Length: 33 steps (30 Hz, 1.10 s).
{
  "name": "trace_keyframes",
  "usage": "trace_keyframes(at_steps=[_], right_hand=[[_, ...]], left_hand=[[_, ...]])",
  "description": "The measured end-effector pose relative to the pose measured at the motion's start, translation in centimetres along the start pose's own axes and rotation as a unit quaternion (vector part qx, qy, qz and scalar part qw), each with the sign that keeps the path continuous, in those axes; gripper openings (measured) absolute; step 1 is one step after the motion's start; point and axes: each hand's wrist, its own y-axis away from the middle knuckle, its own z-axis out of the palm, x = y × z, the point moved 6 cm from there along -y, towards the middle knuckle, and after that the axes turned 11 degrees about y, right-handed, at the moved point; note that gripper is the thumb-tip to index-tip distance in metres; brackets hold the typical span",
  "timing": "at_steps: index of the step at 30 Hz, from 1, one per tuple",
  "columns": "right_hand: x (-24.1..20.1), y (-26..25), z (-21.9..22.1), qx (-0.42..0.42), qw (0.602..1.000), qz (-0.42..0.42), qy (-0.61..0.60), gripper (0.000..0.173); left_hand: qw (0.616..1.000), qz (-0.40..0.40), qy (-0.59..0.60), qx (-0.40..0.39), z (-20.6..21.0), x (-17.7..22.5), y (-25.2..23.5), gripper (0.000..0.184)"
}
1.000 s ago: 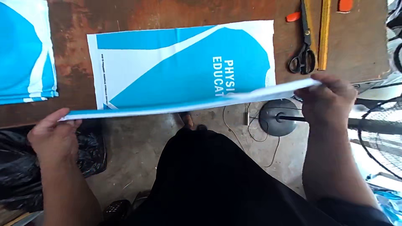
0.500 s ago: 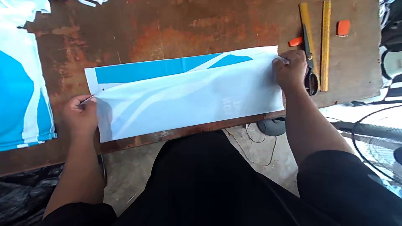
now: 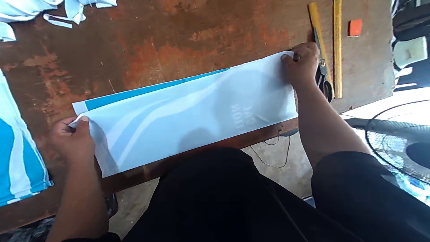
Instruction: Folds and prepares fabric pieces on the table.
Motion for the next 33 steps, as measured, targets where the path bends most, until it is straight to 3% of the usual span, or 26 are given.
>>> trace_keyframes(at_steps=[6, 14, 17, 20, 22, 27, 33], right_hand=[[-0.1, -0.7, 0.0, -0.006, 1.0, 0.01, 0.011, 0.037], [0.0, -0.3, 0.1, 0.006, 1.0, 0.015, 0.005, 0.032], [0.0, -0.2, -0.1, 0.001, 1.0, 0.019, 0.004, 0.033], [-0.1, -0.1, -0.1, -0.018, 0.999, 0.027, 0.004, 0.037], [-0.1, -0.1, 0.0, -0.016, 1.0, 0.023, 0.0, 0.037], [-0.5, 0.2, 0.1, -0.018, 0.999, 0.034, -0.002, 0.041], [-2.1, 1.5, -0.2, -0.054, 0.99, 0.113, -0.069, 0.042]], left_hand=[[1.0, -0.004, 0.023, 0.018, 0.1, 0.0, -0.6, 0.037], [0.999, -0.005, -0.041, 0.035, 0.8, 0.6, -1.0, 0.042], [0.995, 0.056, -0.077, 0.017, 0.9, 0.8, -0.8, 0.038], [0.978, 0.159, -0.114, -0.074, 0.8, 2.0, 0.7, 0.027], [0.971, 0.187, -0.117, -0.089, 1.0, 2.1, 1.3, 0.026], [0.983, 0.092, -0.149, -0.062, 0.7, 1.5, 0.1, 0.031], [0.995, 0.041, -0.079, -0.036, 0.8, 0.4, -1.3, 0.028]])
